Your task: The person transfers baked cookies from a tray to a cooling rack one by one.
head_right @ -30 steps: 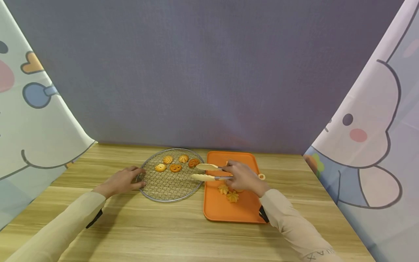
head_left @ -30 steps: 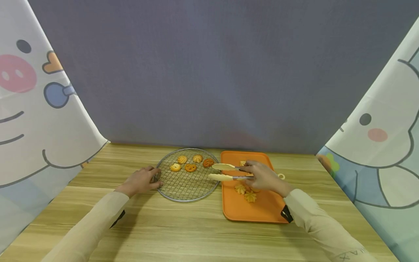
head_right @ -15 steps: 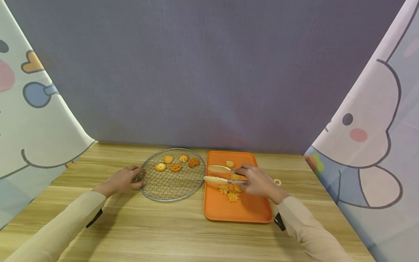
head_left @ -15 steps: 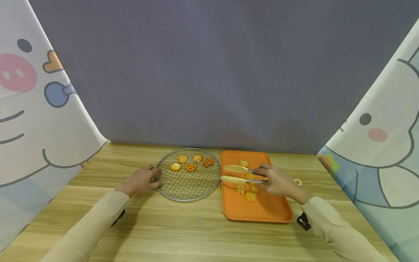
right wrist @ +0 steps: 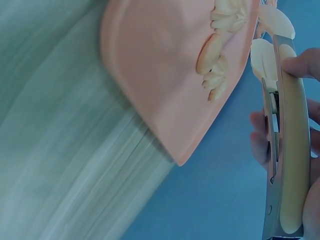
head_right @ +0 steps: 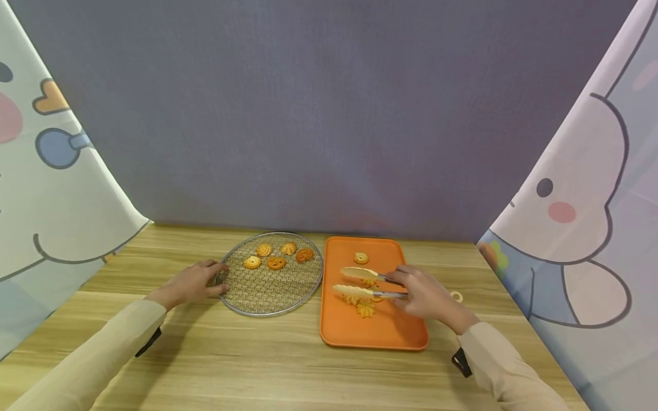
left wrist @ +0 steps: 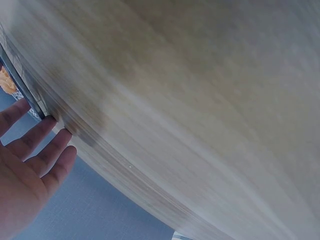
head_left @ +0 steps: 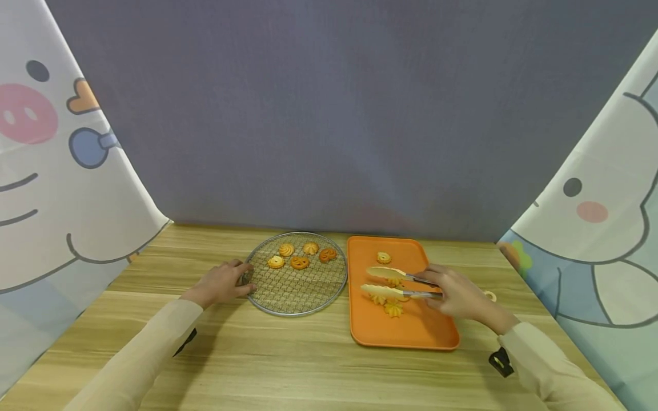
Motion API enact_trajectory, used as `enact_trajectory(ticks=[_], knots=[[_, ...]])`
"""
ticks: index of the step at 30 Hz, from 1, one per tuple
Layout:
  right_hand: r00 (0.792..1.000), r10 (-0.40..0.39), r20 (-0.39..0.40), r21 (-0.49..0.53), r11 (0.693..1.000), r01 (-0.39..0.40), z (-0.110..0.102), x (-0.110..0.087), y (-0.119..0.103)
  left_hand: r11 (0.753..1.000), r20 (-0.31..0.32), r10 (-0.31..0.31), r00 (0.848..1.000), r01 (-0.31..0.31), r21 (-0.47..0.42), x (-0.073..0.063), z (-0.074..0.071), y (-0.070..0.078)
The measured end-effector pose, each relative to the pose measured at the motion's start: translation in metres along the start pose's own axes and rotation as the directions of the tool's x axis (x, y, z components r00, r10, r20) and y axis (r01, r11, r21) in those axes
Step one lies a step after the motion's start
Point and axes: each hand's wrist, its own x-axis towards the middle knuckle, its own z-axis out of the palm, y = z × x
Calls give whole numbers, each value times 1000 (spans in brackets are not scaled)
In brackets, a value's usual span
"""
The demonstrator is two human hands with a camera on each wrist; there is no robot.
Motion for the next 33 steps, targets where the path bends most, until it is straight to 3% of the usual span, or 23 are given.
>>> enact_trajectory(ticks=[16,33], knots=[[998,17,53,9,1000,-18,-5,-18,0,1000,10,-17,1000,17,-12,0,-1,0],[993,-12,118,56,998,6,-12,-13,-1,1000,-3,-13,1000,12,-13,-3,-2,3]])
